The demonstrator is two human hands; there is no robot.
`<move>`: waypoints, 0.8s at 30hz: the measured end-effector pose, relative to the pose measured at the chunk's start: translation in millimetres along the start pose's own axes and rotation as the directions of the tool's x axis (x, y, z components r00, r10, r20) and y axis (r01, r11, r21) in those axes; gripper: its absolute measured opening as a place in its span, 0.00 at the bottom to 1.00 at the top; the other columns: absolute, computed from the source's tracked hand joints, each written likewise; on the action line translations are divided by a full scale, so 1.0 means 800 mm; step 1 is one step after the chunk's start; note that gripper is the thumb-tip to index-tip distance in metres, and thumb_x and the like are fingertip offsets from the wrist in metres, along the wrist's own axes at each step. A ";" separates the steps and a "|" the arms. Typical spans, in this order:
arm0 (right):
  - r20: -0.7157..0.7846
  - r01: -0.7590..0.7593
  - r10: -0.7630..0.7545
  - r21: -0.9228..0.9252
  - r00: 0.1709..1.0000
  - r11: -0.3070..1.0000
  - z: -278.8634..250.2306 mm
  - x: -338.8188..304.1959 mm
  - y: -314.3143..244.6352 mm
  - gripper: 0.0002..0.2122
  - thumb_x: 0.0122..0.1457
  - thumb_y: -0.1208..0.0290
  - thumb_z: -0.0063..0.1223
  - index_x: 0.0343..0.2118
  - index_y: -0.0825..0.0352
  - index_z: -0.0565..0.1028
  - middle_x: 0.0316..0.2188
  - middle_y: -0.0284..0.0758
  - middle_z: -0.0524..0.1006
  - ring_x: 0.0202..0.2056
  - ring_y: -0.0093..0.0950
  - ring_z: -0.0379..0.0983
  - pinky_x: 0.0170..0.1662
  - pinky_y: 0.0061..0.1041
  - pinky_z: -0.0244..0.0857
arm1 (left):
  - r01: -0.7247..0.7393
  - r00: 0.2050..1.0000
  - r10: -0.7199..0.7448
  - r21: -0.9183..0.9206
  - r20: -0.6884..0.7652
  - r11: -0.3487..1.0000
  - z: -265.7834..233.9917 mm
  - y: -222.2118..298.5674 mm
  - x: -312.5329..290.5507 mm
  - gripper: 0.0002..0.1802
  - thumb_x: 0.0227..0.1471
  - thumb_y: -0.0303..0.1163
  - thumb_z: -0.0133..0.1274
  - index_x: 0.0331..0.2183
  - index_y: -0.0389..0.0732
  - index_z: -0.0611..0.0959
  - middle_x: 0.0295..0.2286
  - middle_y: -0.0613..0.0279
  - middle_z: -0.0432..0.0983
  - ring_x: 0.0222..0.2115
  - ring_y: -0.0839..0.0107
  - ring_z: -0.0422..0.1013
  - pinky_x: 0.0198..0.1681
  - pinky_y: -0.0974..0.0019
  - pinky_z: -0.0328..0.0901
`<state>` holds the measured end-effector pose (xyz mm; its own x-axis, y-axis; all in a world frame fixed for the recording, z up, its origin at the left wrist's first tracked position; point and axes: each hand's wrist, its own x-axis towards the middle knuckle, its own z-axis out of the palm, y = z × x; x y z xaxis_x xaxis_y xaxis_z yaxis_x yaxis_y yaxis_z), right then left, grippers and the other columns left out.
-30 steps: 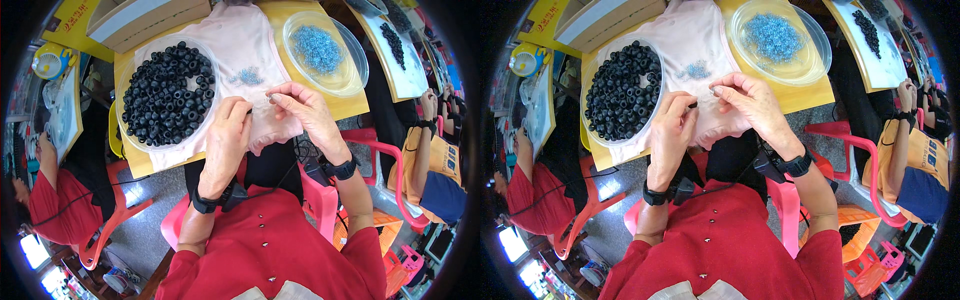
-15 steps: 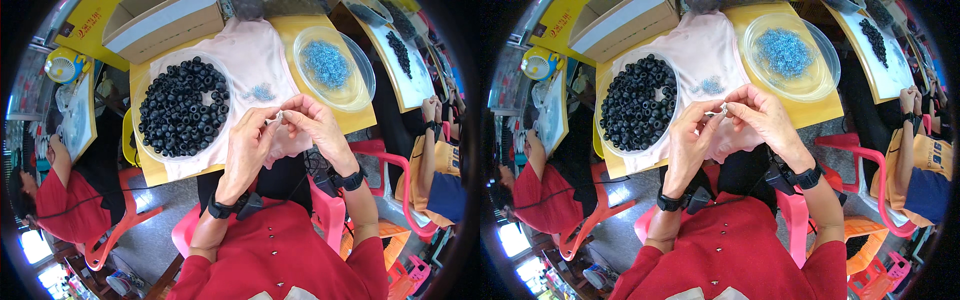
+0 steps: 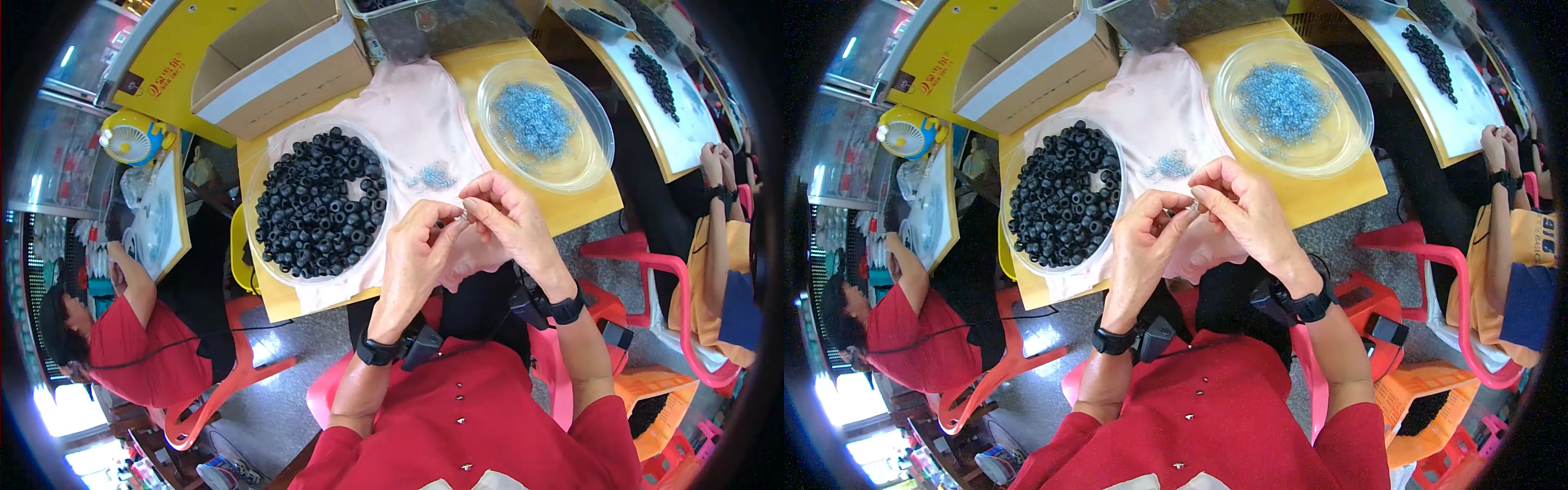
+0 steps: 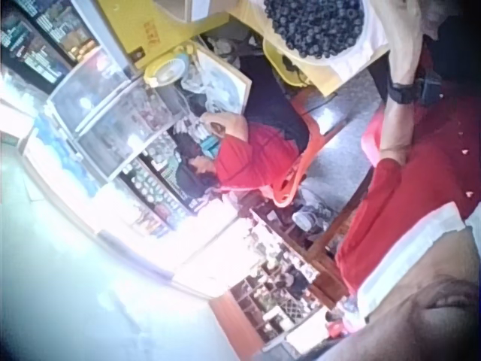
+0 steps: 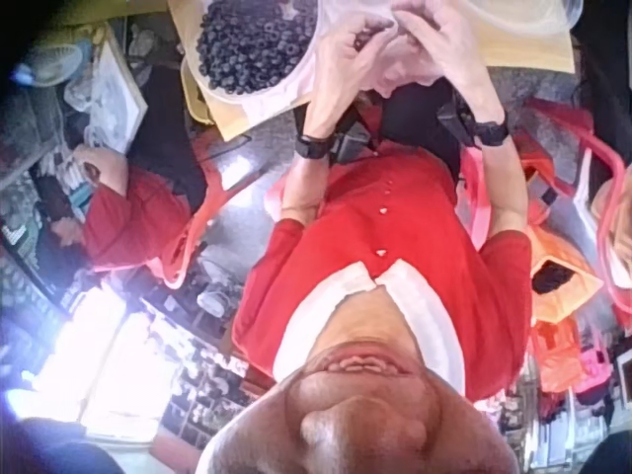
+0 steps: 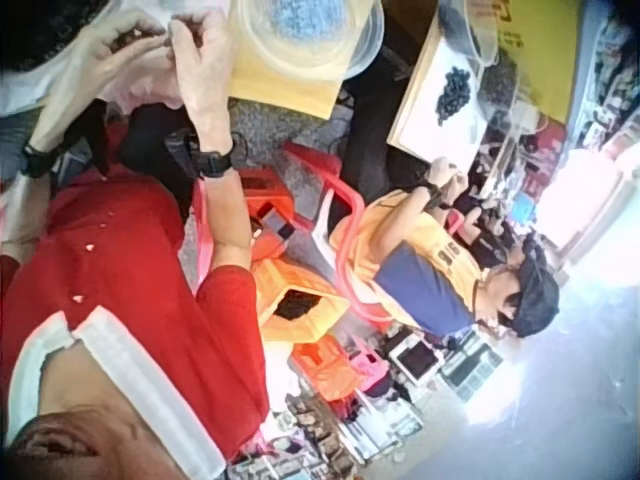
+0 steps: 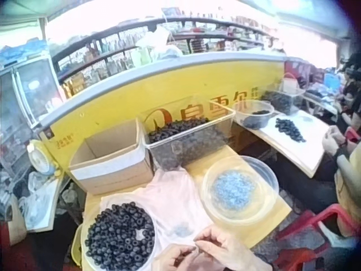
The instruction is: Assembling small black plastic components with tiny silver pins or beads by hand at a workbench.
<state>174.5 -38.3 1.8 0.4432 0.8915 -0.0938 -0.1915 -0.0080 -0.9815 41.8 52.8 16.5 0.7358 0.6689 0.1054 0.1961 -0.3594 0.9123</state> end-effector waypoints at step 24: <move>-0.020 0.096 -0.096 0.003 0.995 0.995 -0.008 -0.010 0.010 0.07 0.58 0.73 0.53 0.34 0.71 0.74 0.24 0.28 0.74 0.26 0.14 0.69 0.30 0.15 0.65 | 0.002 1.000 -0.001 0.038 -0.026 0.999 0.004 0.003 0.007 0.05 0.50 0.25 0.54 0.31 0.34 0.78 0.23 0.62 0.71 0.20 0.79 0.65 0.23 0.75 0.60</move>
<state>174.6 -48.3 -6.6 0.4773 0.8787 -0.0022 -0.1508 0.0794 -0.9854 48.4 53.9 18.1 0.7184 0.6861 0.1149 0.2222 -0.3829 0.8967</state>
